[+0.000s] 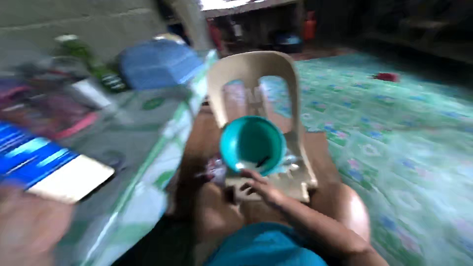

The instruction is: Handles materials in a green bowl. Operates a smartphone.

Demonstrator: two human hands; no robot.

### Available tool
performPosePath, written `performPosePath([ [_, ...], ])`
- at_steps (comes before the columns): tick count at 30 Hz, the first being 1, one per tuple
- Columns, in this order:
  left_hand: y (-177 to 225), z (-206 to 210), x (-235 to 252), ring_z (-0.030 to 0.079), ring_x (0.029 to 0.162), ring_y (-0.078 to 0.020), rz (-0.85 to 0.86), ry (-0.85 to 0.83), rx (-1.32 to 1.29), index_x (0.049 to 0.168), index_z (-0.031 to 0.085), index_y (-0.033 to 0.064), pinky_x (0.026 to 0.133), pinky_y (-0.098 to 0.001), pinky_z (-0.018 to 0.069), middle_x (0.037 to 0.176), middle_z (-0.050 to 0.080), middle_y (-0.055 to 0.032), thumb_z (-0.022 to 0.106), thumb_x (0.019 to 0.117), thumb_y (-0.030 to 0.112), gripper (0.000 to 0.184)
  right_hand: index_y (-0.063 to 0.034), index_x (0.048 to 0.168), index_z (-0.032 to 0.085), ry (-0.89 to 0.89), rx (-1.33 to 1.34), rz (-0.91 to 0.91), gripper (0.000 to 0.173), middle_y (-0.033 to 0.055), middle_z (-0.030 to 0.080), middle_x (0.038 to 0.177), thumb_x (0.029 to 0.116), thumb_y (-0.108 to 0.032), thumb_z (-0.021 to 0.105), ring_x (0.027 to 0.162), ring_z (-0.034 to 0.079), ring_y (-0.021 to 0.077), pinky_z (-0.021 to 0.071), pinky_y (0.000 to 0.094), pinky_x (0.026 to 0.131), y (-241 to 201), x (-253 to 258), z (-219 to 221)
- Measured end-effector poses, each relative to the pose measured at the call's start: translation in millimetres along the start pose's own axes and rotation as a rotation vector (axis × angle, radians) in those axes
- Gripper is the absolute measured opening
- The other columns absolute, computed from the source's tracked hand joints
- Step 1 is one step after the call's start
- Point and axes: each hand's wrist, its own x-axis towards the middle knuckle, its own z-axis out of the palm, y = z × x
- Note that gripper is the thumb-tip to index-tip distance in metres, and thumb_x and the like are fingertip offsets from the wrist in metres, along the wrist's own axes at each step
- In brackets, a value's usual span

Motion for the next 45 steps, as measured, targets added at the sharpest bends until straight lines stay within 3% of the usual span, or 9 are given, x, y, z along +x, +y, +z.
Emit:
performPosePath([
  [3, -18, -11, 28, 0.057, 0.13, -0.0182, 0.003, 0.425, 0.011, 0.147, 0.043, 0.0133, 0.112, -0.0428, 0.0471, 0.141, 0.058, -0.0039, 0.025, 0.1133, 0.031, 0.043, -0.005, 0.156, 0.033, 0.044, 0.064, -0.001, 0.064, 0.0138, 0.059, 0.143, 0.1046, -0.041, 0.045, 0.106, 0.069, 0.0253, 0.0592, 0.042, 0.086, 8, 5, -10],
  [6, -39, -38, 49, 0.056, 0.132, -0.0228, 0.007, 0.552, -0.057, 0.15, 0.038, 0.0074, 0.113, -0.0466, 0.047, 0.143, 0.057, -0.0106, 0.027, 0.1141, 0.031, 0.044, -0.0049, 0.153, 0.038, 0.079, 0.118, -0.042, 0.066, 0.0161, 0.065, 0.133, 0.1038, -0.048, 0.044, 0.103, 0.071, 0.0273, 0.0598, 0.0426, 0.084, 7, 6, -23],
  [10, -54, -55, 57, 0.06, 0.128, -0.0228, -0.022, 0.553, -0.036, 0.152, 0.035, 0.0064, 0.109, -0.0455, 0.0502, 0.141, 0.058, -0.0121, 0.029, 0.114, 0.03, 0.045, -0.006, 0.148, 0.043, 0.131, 0.159, -0.076, 0.058, 0.0152, 0.072, 0.119, 0.1064, -0.047, 0.04, 0.094, 0.073, 0.026, 0.0617, 0.0389, 0.079, 5, 7, -34],
  [16, -60, -40, 50, 0.059, 0.128, -0.0209, -0.083, 0.575, -0.058, 0.154, 0.032, 0.0072, 0.108, -0.0429, 0.05, 0.142, 0.056, -0.0117, 0.029, 0.114, 0.028, 0.045, -0.0098, 0.141, 0.05, 0.161, 0.215, -0.072, 0.05, 0.0112, 0.075, 0.109, 0.1087, -0.042, 0.03, 0.09, 0.075, 0.0225, 0.0624, 0.0353, 0.075, 3, 15, -34],
  [28, -85, -27, 38, 0.058, 0.128, -0.0211, -0.161, 0.626, -0.014, 0.154, 0.033, 0.0115, 0.107, -0.0443, 0.0502, 0.143, 0.055, -0.012, 0.031, 0.1136, 0.03, 0.044, -0.0112, 0.136, 0.055, 0.093, 0.29, -0.147, 0.05, 0.01, 0.076, 0.101, 0.11, -0.039, 0.022, 0.084, 0.074, 0.0205, 0.0622, 0.0344, 0.078, 5, 15, -22],
  [35, -87, -56, 50, 0.059, 0.128, -0.0232, -0.233, 0.547, -0.014, 0.156, 0.029, 0.0115, 0.106, -0.0457, 0.0509, 0.144, 0.055, -0.0136, 0.027, 0.1142, 0.031, 0.046, -0.0144, 0.13, 0.062, 0.091, 0.328, -0.161, 0.047, 0.008, 0.076, 0.1, 0.1092, -0.042, 0.03, 0.086, 0.074, 0.0196, 0.062, 0.0337, 0.078, 2, 10, -28],
  [39, -88, -64, 51, 0.061, 0.126, -0.0252, -0.257, 0.544, -0.054, 0.154, 0.034, 0.0112, 0.104, -0.0466, 0.0521, 0.141, 0.058, -0.0138, 0.028, 0.114, 0.031, 0.045, -0.0156, 0.13, 0.062, 0.083, 0.316, -0.159, 0.047, 0.0088, 0.077, 0.103, 0.1099, -0.04, 0.027, 0.087, 0.075, 0.0199, 0.062, 0.0339, 0.079, 1, 7, -33],
  [43, -67, -46, 38, 0.044, 0.142, -0.0273, -0.203, 0.802, 0.119, 0.159, 0.03, 0.0112, 0.113, -0.0494, 0.0399, 0.16, 0.038, -0.0134, 0.042, 0.1092, 0.044, 0.061, -0.0147, 0.135, 0.057, 0.089, 0.34, -0.166, 0.046, 0.0112, 0.076, 0.106, 0.11, -0.041, 0.029, 0.087, 0.075, 0.0216, 0.0627, 0.0339, 0.077, 1, 3, -36],
  [45, -37, -26, 22, 0.04, 0.145, -0.0261, -0.098, 0.763, 0.235, 0.159, 0.029, 0.0131, 0.115, -0.0489, 0.0387, 0.163, 0.034, -0.0102, 0.046, 0.1079, 0.043, 0.062, -0.0154, 0.135, 0.058, 0.076, 0.335, -0.155, 0.047, 0.0115, 0.076, 0.108, 0.1098, -0.043, 0.031, 0.087, 0.075, 0.0218, 0.0627, 0.0345, 0.077, -2, -1, -35],
])
